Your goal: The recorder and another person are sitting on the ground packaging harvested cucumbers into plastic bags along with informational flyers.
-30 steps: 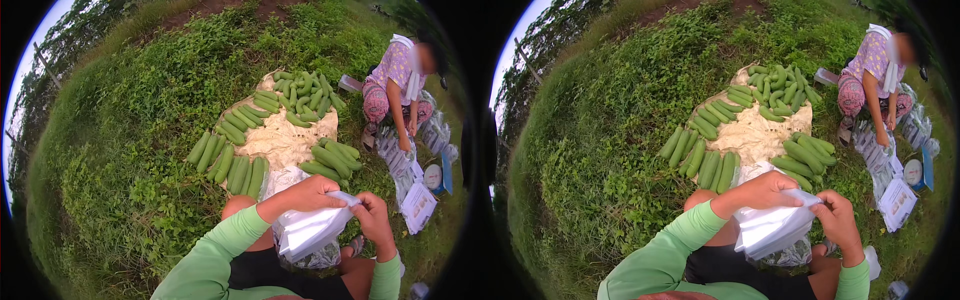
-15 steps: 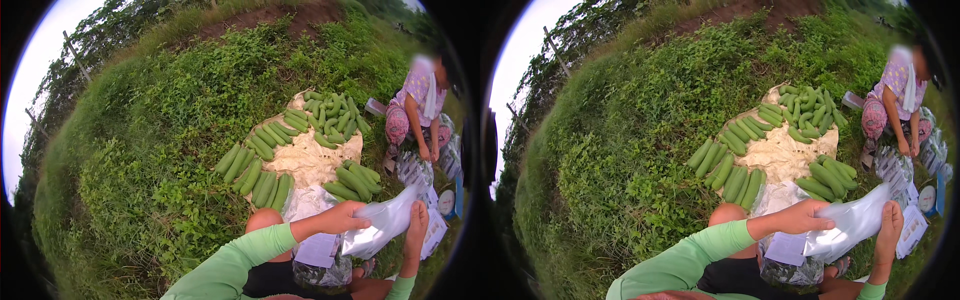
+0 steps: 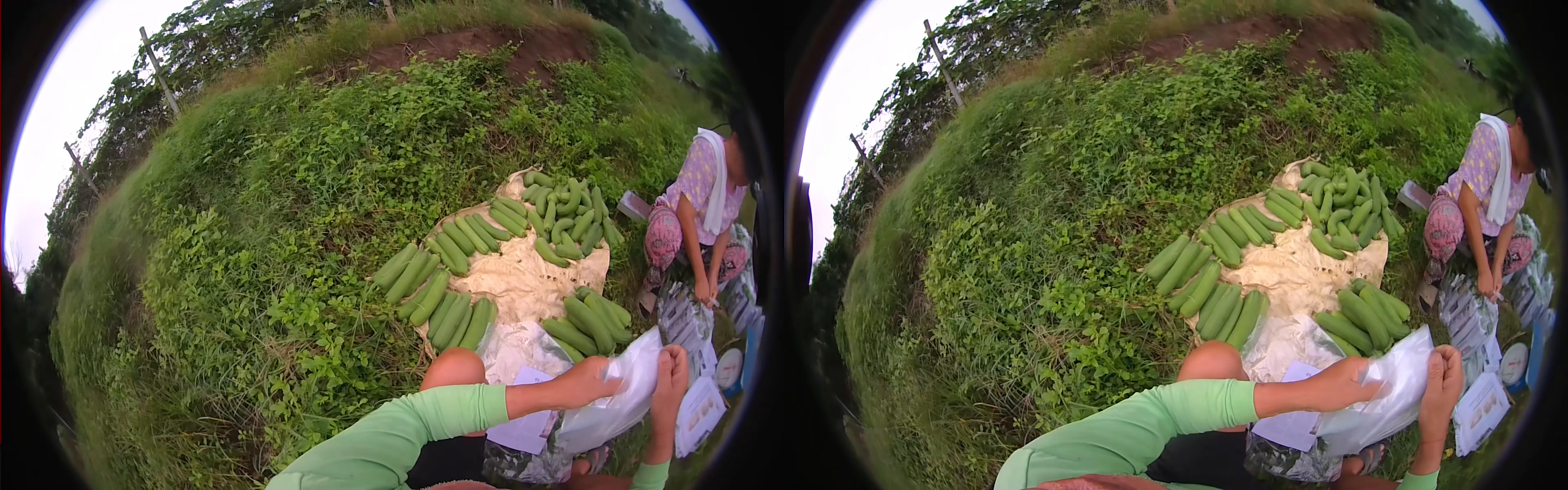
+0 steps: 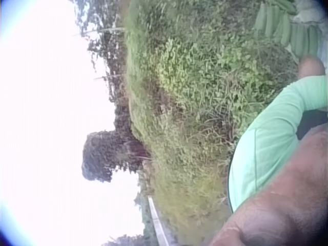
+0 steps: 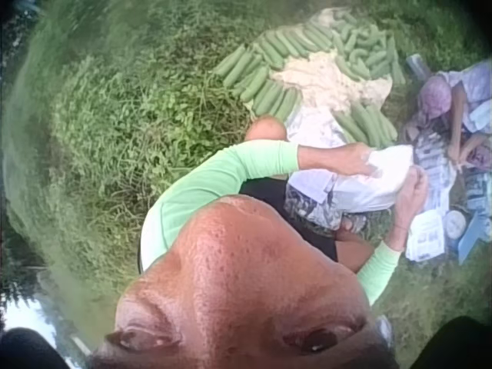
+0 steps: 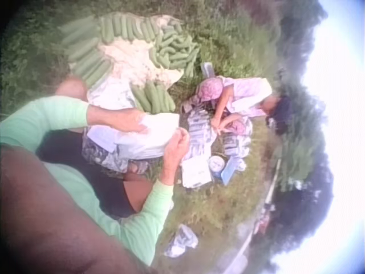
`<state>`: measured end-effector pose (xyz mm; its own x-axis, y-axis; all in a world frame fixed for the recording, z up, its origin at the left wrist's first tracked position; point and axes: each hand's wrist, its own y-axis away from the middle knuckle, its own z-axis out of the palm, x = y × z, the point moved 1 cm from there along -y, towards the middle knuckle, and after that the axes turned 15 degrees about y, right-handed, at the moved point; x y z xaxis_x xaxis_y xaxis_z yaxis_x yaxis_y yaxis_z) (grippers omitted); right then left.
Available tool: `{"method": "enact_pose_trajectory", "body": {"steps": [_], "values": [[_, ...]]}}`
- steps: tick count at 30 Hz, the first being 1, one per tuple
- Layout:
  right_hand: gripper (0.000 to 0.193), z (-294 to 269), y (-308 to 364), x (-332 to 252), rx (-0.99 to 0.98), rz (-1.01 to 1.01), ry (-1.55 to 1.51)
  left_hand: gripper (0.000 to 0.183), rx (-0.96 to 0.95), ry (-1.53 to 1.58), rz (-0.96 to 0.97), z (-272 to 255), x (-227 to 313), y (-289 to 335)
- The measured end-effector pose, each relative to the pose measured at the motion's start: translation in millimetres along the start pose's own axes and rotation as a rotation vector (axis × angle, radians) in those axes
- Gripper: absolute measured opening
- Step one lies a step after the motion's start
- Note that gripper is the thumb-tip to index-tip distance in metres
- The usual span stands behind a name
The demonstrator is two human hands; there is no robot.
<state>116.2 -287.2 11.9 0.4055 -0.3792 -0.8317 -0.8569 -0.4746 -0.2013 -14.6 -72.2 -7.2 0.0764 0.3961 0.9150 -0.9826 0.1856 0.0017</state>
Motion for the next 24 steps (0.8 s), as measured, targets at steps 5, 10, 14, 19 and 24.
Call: {"method": "enact_pose_trajectory", "body": {"steps": [5,10,14,19,24], "values": [[0.050,19.3,24.2,-27.6,0.087,-0.121,0.373,0.039,0.281,0.217,0.130,-10.4,4.7,-2.0],[0.044,58.2,46.3,-50.1,-0.200,-0.143,0.044,0.036,0.143,0.184,0.160,-8.7,-5.8,-10.1],[0.029,46.2,30.1,-27.4,-0.246,-0.098,-0.035,0.035,0.185,-0.014,0.178,-8.3,-1.7,-9.8],[0.020,28.2,11.8,-5.0,-0.183,0.073,-0.131,0.036,0.204,0.003,0.285,-13.3,-1.3,-13.0],[0.020,2.4,2.4,-7.0,-0.031,0.146,-0.539,0.040,0.200,-0.041,0.231,-24.3,18.8,-11.5]]}}
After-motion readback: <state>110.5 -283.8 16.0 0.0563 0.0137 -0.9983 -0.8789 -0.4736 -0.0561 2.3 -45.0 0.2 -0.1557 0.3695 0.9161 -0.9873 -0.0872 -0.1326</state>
